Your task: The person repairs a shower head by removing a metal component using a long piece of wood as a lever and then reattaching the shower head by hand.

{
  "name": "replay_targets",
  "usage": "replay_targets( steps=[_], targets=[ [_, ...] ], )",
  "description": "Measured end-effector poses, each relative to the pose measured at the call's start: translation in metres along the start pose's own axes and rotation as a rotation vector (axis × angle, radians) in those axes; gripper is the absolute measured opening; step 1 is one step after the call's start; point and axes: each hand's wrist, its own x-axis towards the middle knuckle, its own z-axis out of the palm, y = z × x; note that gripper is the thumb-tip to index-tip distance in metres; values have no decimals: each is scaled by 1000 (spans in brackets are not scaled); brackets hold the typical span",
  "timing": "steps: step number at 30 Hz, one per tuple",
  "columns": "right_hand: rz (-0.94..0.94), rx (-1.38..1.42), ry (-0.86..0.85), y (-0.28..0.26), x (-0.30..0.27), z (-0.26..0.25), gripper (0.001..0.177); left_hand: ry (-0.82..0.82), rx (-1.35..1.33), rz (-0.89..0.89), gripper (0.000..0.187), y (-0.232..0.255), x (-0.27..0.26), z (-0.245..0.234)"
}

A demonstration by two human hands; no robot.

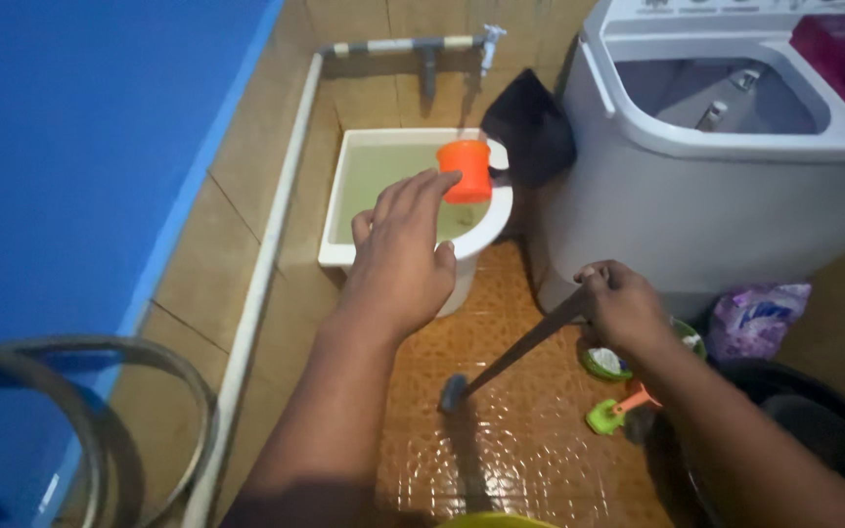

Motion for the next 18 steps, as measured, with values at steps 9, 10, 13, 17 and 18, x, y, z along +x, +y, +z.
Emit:
replay_targets(
  steps=[9,10,13,17,18],
  targets=[
    [-42,57,-4,-28,-11,37,33,-24,-12,-24,73,-37,1,-21],
    [-33,54,8,-29,-11,38,33,-19,-6,-24,72,-38,2,-23],
    [-21,33,39,-28,-9,36,33,-6,-3,-30,71,-40,3,-25],
    [-54,-58,76,-25,-5,22,32,-8,-30,-45,71,-36,7,-18],
    [-62,-97,85,-26,-4,17,32,-13,-38,-51,72,-33,10,-15]
  ],
)
